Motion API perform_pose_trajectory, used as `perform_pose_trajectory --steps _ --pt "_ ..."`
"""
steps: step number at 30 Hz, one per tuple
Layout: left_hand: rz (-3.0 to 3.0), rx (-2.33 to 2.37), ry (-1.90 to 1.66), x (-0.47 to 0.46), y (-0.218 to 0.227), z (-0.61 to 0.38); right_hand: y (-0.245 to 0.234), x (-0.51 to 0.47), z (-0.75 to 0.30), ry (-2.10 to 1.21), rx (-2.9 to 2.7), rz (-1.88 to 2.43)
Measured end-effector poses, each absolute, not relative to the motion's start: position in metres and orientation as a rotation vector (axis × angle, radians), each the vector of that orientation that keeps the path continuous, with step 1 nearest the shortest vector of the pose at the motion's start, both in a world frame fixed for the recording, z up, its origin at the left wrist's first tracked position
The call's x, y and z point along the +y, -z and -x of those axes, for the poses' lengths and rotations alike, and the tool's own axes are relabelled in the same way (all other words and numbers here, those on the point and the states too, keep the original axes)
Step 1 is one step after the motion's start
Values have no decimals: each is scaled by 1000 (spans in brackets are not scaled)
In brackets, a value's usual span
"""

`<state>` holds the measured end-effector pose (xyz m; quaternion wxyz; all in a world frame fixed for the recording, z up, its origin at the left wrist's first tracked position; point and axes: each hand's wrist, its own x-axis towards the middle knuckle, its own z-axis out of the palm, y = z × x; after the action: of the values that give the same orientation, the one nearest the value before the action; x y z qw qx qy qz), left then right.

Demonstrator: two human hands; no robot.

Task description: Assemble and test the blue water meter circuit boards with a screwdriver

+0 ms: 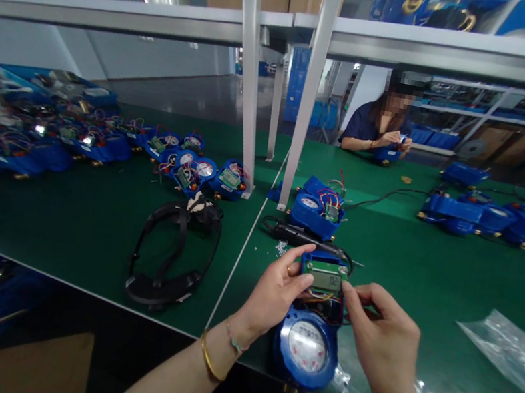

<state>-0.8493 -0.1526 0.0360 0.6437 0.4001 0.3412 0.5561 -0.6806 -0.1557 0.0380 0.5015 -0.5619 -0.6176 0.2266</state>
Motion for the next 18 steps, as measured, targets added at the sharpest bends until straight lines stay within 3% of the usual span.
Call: perform_pose_trajectory --steps 9,18 --pt "-847 726 -1261 -151 -33 846 -21 -144 685 -721 -1360 1314" --pt "-1235 927 -1208 -149 -39 849 -50 -129 672 -1255 -1489 1262"
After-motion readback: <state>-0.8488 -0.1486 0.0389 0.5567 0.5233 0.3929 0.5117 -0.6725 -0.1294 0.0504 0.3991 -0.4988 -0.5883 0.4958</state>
